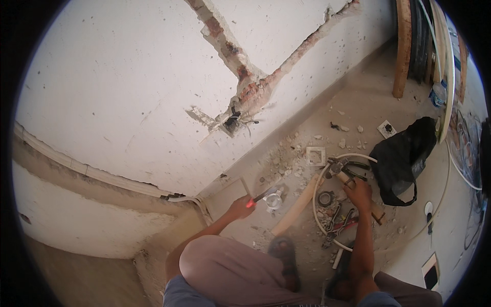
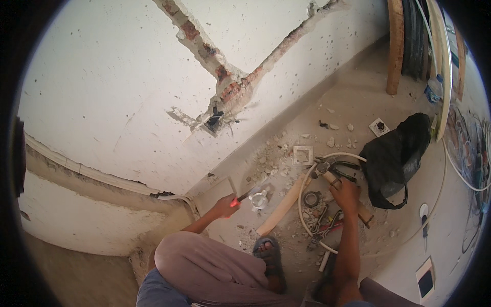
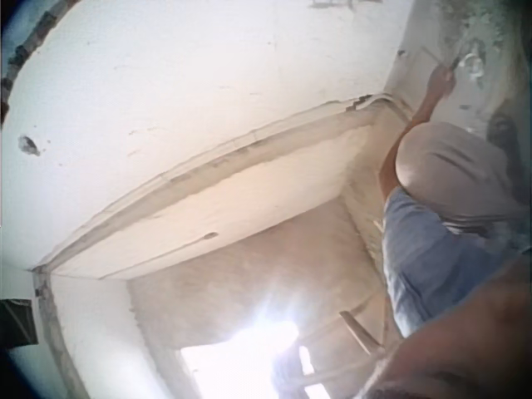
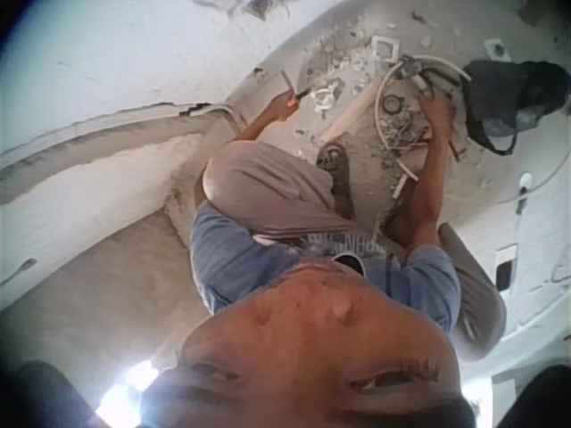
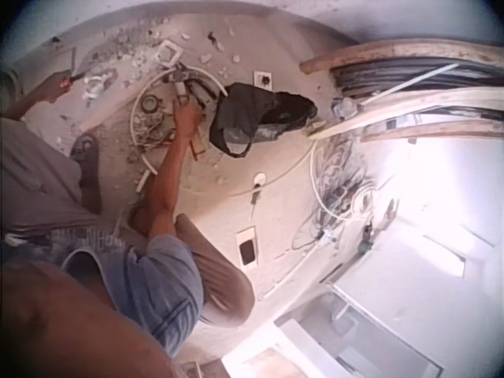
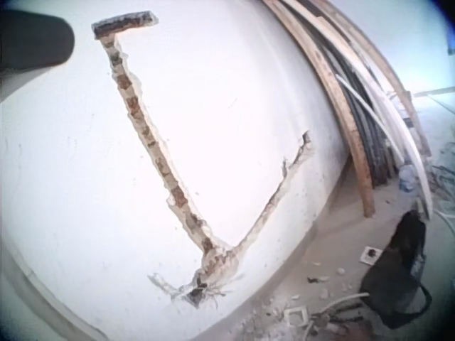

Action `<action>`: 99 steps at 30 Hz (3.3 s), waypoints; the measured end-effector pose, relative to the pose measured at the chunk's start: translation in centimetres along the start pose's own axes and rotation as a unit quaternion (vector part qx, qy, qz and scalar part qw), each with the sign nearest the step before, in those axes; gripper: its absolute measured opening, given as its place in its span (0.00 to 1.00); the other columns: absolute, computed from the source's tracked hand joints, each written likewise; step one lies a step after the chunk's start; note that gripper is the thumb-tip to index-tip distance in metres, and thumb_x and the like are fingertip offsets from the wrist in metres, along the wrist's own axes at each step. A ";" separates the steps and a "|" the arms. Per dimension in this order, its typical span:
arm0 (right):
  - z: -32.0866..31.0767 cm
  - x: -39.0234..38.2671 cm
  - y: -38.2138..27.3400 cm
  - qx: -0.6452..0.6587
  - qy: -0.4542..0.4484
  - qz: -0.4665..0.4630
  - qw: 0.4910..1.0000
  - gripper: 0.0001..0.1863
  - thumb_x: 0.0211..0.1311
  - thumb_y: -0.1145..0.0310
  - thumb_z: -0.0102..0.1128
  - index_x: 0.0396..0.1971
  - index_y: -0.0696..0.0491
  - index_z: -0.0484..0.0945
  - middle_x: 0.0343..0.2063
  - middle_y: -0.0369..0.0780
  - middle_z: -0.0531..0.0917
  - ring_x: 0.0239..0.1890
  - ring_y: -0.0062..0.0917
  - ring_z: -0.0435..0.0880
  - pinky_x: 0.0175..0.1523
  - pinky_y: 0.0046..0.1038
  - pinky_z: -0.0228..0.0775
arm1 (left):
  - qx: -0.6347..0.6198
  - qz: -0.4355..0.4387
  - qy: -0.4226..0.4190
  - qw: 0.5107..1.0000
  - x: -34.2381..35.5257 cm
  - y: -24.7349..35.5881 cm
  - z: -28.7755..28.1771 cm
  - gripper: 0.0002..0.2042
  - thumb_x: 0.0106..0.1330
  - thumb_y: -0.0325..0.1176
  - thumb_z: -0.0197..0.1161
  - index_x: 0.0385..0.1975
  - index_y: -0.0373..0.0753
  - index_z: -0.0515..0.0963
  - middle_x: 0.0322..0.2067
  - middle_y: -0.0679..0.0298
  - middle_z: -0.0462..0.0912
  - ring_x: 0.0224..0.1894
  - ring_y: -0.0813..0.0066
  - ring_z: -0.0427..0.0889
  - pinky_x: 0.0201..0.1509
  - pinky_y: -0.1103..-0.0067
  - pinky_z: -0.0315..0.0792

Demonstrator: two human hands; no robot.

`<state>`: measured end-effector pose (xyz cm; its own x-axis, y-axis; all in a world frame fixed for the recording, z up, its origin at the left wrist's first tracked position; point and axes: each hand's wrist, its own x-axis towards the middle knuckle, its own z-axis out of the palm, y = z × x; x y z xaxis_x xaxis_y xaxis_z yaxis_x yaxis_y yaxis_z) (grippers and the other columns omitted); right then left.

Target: The person prepares an electrical outlet box using a screwdriver and then uses a hammer and chisel to widen a hole in a concrete wall.

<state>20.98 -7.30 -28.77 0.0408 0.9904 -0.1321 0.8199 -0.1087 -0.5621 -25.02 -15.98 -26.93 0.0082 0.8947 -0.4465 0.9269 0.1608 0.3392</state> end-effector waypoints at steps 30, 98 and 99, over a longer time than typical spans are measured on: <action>1.4 -3.0 -8.8 0.223 -0.035 -0.176 0.958 0.15 0.59 0.64 0.65 0.40 0.59 0.80 0.34 0.49 0.79 0.41 0.43 0.79 0.47 0.39 0.70 | -0.088 0.226 0.459 0.855 10.6 9.5 -14.3 0.14 0.64 0.19 0.51 0.47 0.34 0.79 0.41 0.54 0.79 0.38 0.59 0.80 0.40 0.73 0.75; 2.7 20.4 -29.9 0.029 0.190 -0.577 0.794 0.10 0.58 0.61 0.62 0.30 0.53 0.77 0.35 0.40 0.76 0.36 0.35 0.82 0.40 0.34 0.78 | 0.172 0.495 -0.108 0.845 -14.0 32.4 -13.9 0.14 0.64 0.37 0.59 0.44 0.35 0.71 0.35 0.60 0.76 0.40 0.65 0.78 0.42 0.70 0.72; 2.8 20.3 -30.3 -0.005 0.211 -0.587 0.781 0.12 0.57 0.59 0.64 0.32 0.52 0.78 0.35 0.39 0.76 0.35 0.34 0.82 0.40 0.33 0.77 | 0.184 0.492 -0.108 0.844 -14.1 32.3 -14.0 0.14 0.64 0.37 0.58 0.44 0.36 0.71 0.35 0.60 0.77 0.41 0.65 0.78 0.42 0.70 0.72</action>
<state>-4.62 15.82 -16.75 -0.5602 0.3464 0.7525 0.4380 0.8949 -0.0858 -0.48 -17.55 1.91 0.8734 0.4164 -0.2524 0.4849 -0.7913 0.3724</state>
